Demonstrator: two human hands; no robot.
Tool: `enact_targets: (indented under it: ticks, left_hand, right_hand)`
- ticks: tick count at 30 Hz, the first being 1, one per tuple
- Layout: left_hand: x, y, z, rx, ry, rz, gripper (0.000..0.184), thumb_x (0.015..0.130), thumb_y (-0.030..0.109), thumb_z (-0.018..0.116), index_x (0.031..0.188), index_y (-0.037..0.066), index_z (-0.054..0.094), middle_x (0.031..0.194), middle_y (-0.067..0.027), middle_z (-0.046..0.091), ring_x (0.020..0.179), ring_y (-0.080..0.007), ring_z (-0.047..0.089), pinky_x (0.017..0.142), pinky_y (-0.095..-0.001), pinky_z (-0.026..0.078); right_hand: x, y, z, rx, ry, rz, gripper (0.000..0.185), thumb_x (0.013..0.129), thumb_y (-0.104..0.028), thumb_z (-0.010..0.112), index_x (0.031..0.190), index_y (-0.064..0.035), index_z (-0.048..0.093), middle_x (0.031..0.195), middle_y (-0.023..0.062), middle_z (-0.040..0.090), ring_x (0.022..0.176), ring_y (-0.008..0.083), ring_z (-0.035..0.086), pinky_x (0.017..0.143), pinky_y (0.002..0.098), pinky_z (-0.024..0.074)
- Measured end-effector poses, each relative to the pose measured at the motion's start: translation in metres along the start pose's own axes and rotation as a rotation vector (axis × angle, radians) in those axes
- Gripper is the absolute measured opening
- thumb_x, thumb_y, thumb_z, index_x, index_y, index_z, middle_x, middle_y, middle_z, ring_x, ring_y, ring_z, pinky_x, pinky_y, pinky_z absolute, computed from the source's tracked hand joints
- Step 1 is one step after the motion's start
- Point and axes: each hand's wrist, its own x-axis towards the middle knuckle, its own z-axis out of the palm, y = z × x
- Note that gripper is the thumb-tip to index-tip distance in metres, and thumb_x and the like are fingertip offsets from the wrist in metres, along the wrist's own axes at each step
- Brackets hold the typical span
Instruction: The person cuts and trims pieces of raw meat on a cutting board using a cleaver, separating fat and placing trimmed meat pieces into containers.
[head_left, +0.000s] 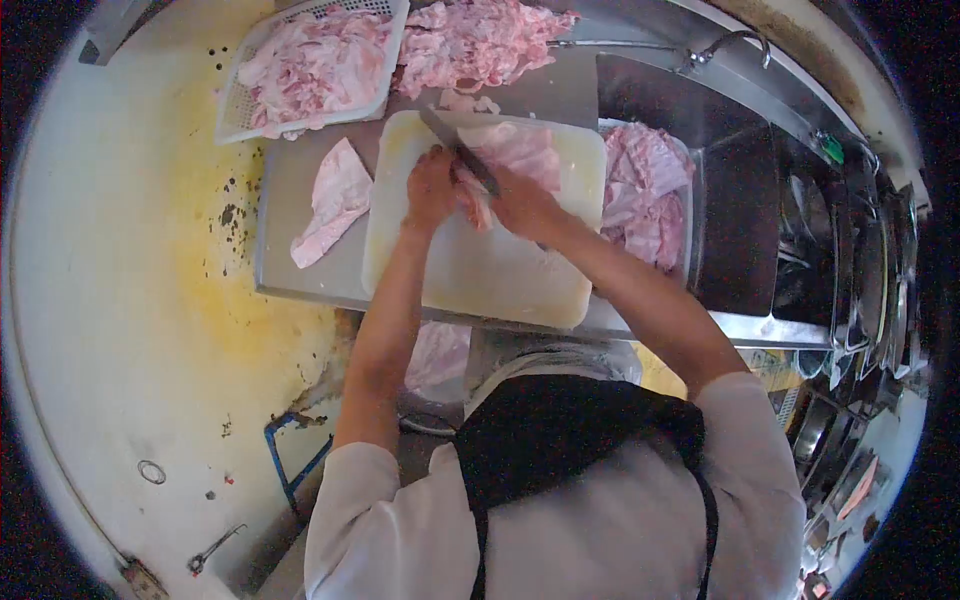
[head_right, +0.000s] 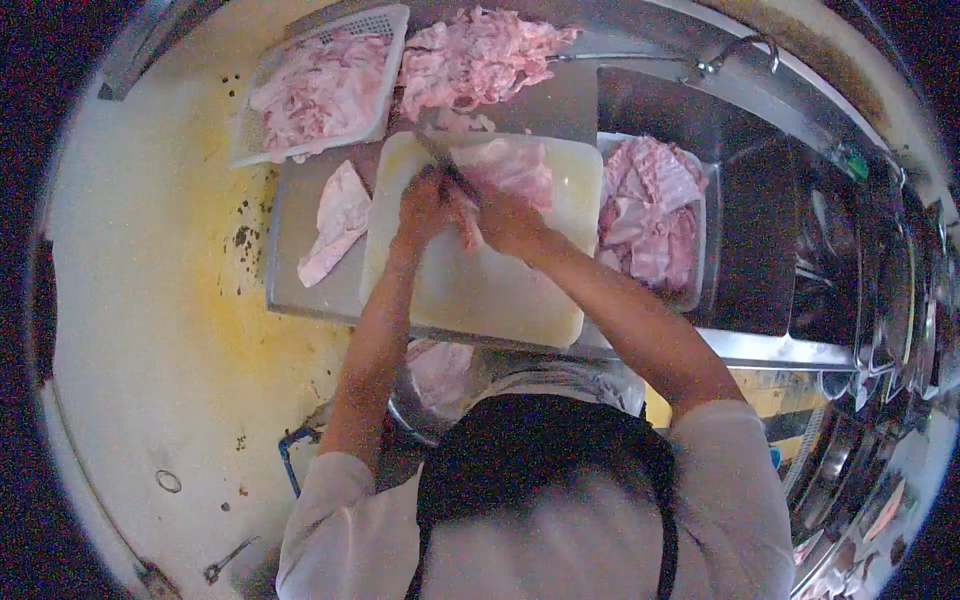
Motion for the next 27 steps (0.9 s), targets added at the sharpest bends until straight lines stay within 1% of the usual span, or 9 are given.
enact_targets:
  ticks: [5,10,13,15,16,18,21,24,27]
  left_hand:
    - [-0.001,-0.003,0.007,0.025,0.019,0.001,0.026,0.074,0.027,0.068,0.091,0.007,0.064,0.093,-0.0165,0.062,0.089,-0.0400,0.061,0.079,-0.0491,0.050]
    - [-0.007,-0.009,-0.004,0.010,-0.070,-0.054,0.026,0.076,0.025,0.065,0.096,0.008,0.063,0.098,-0.0168,0.061,0.095,-0.0385,0.061,0.081,-0.0489,0.050]
    - [0.004,-0.022,0.011,0.001,0.050,-0.313,0.025,0.078,0.023,0.063,0.098,0.008,0.062,0.099,-0.0189,0.060,0.095,-0.0397,0.059,0.080,-0.0504,0.050]
    - [-0.002,-0.035,0.038,0.063,0.162,0.011,0.024,0.078,0.022,0.062,0.097,0.007,0.061,0.098,-0.0195,0.059,0.093,-0.0410,0.058,0.079,-0.0510,0.050]
    - [-0.002,-0.035,0.048,0.092,0.215,0.173,0.024,0.079,0.021,0.062,0.096,0.006,0.060,0.097,-0.0198,0.059,0.092,-0.0417,0.058,0.079,-0.0513,0.050]
    - [-0.028,0.018,0.042,0.118,0.198,0.188,0.023,0.078,0.020,0.061,0.097,0.006,0.058,0.099,-0.0187,0.057,0.091,-0.0418,0.056,0.077,-0.0517,0.050]
    - [-0.089,0.082,0.027,0.099,0.094,0.120,0.025,0.078,0.018,0.061,0.100,0.008,0.056,0.100,-0.0168,0.055,0.092,-0.0412,0.055,0.075,-0.0508,0.050]
    - [-0.134,0.112,0.026,0.037,0.059,0.128,0.021,0.077,0.014,0.061,0.096,0.008,0.055,0.096,-0.0162,0.053,0.087,-0.0391,0.056,0.071,-0.0493,0.051]
    - [-0.159,0.124,0.030,-0.096,-0.142,-0.069,0.014,0.078,0.012,0.060,0.091,0.007,0.057,0.093,-0.0166,0.054,0.079,-0.0380,0.057,0.069,-0.0480,0.050]
  right_hand:
    - [0.041,-0.013,0.000,-0.086,-0.209,0.131,0.045,0.093,-0.029,0.053,0.128,-0.0021,0.044,0.107,0.0300,0.061,0.098,0.0458,0.062,0.082,0.0551,0.0490]
    - [-0.064,0.010,-0.022,-0.145,-0.232,0.182,0.047,0.091,-0.021,0.054,0.128,0.0041,0.039,0.089,0.0289,0.064,0.087,0.0473,0.064,0.071,0.0556,0.0508]
    - [-0.147,0.009,-0.065,-0.266,-0.383,0.301,0.041,0.092,-0.018,0.054,0.124,0.0049,0.041,0.089,0.0291,0.063,0.086,0.0482,0.062,0.073,0.0563,0.0493]
    - [-0.194,0.000,-0.085,-0.157,-0.254,0.186,0.036,0.093,-0.018,0.055,0.118,0.0053,0.043,0.090,0.0281,0.063,0.089,0.0475,0.061,0.078,0.0544,0.0485]
    - [-0.209,-0.006,-0.092,-0.074,-0.263,0.284,0.034,0.093,-0.019,0.056,0.116,0.0047,0.044,0.091,0.0277,0.063,0.090,0.0467,0.061,0.079,0.0539,0.0480]
    - [-0.233,-0.013,-0.102,0.098,-0.286,0.481,0.032,0.094,-0.021,0.058,0.112,0.0034,0.046,0.091,0.0268,0.063,0.092,0.0451,0.061,0.081,0.0529,0.0472]
    - [-0.273,0.010,-0.086,0.093,-0.235,0.677,0.032,0.092,-0.024,0.062,0.107,0.0015,0.050,0.087,0.0248,0.064,0.087,0.0425,0.063,0.077,0.0502,0.0479]
    - [-0.285,0.006,-0.083,0.141,-0.110,0.661,0.029,0.091,-0.025,0.065,0.098,0.0002,0.052,0.078,0.0224,0.061,0.074,0.0387,0.060,0.070,0.0457,0.0475]
    - [-0.283,0.004,-0.086,0.140,0.048,0.622,0.031,0.089,-0.027,0.068,0.094,-0.0014,0.052,0.072,0.0167,0.058,0.065,0.0300,0.055,0.065,0.0407,0.0471]
